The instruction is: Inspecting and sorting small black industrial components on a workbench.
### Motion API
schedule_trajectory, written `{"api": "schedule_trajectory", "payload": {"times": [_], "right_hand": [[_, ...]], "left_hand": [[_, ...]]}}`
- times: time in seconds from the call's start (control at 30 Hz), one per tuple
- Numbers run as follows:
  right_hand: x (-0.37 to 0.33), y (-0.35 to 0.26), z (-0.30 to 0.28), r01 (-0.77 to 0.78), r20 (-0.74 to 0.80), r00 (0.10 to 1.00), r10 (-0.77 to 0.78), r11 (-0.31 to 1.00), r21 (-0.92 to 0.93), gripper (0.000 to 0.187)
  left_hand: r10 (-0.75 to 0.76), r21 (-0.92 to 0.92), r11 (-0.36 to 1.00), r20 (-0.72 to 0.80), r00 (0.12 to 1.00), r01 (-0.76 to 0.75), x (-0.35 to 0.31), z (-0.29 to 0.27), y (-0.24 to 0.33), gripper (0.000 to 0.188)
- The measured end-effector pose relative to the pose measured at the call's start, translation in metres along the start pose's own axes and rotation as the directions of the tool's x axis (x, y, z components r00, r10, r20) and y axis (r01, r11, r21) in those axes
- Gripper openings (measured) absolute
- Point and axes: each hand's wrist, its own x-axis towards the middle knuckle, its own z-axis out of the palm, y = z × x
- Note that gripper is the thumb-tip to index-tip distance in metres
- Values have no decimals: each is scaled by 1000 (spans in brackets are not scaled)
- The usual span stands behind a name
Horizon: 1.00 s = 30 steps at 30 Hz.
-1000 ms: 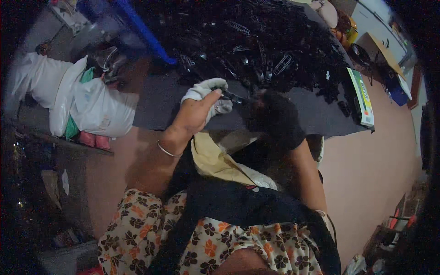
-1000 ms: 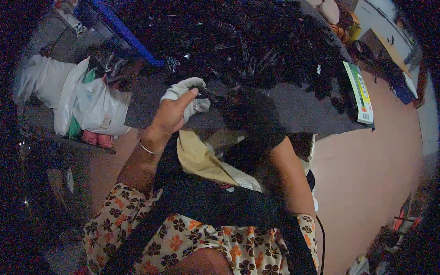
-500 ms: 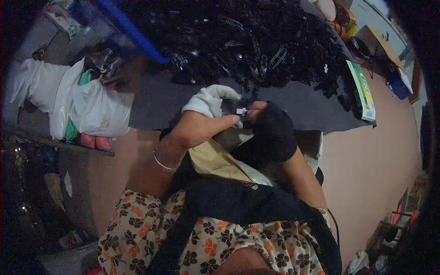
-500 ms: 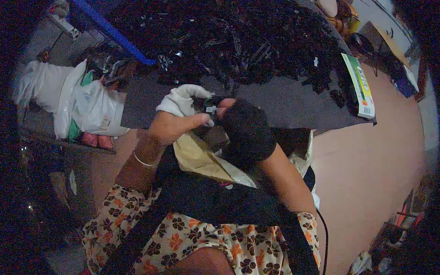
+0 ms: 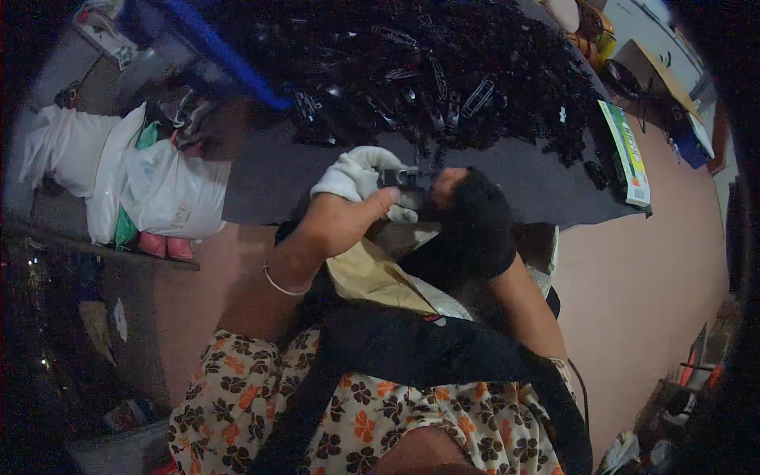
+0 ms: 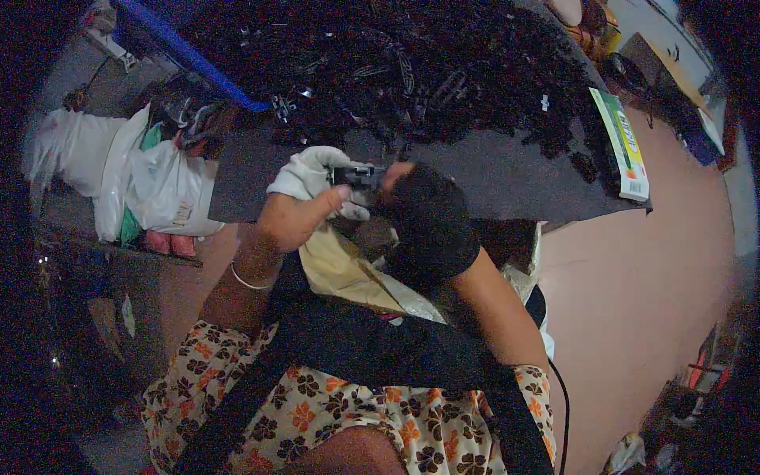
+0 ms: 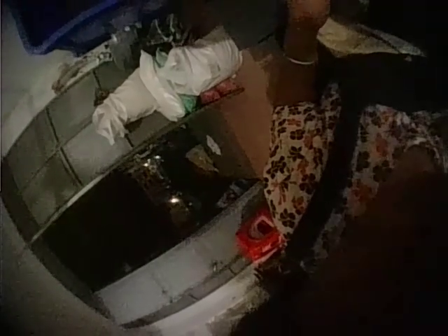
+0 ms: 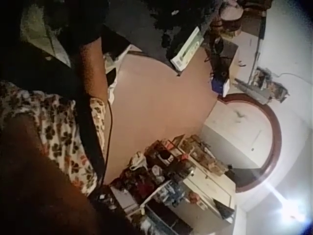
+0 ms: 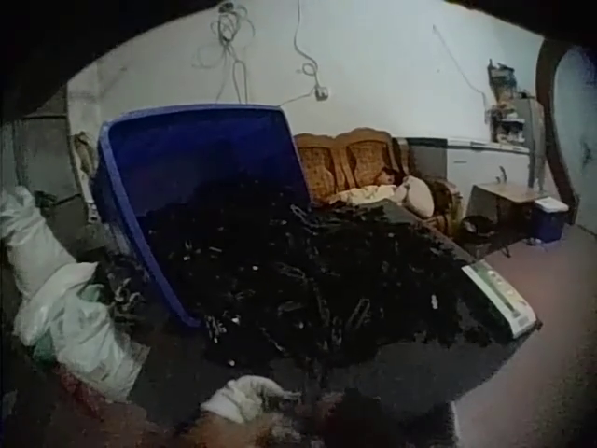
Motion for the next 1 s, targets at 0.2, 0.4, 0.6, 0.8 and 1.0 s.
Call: {"api": "schedule_trajectory", "payload": {"times": [0.2, 0.4, 0.6, 0.8, 1.0], "right_hand": [[-6, 1, 19, -416, -85, 903, 421, 907, 68, 8], [-5, 2, 15, -658, 168, 741, 650, 653, 375, 11], [-9, -10, 19, -570, 299, 689, 660, 239, 786, 15], [-11, 7, 18, -421, 30, 905, 425, 879, 224, 22], [-9, 5, 1, -564, 345, 815, 466, 775, 285, 32]], "left_hand": [[14, 105, 994, -33, 999, -10, 4, 2, -15, 31], [508, 695, 625, -16, 861, -356, -5, 31, -10, 21], [627, 780, 443, 83, 775, -442, -11, 33, -9, 24], [132, 171, 979, -143, 981, -107, -19, 22, -9, 23], [243, 283, 929, 16, 970, -238, -22, 20, -5, 23]]}}
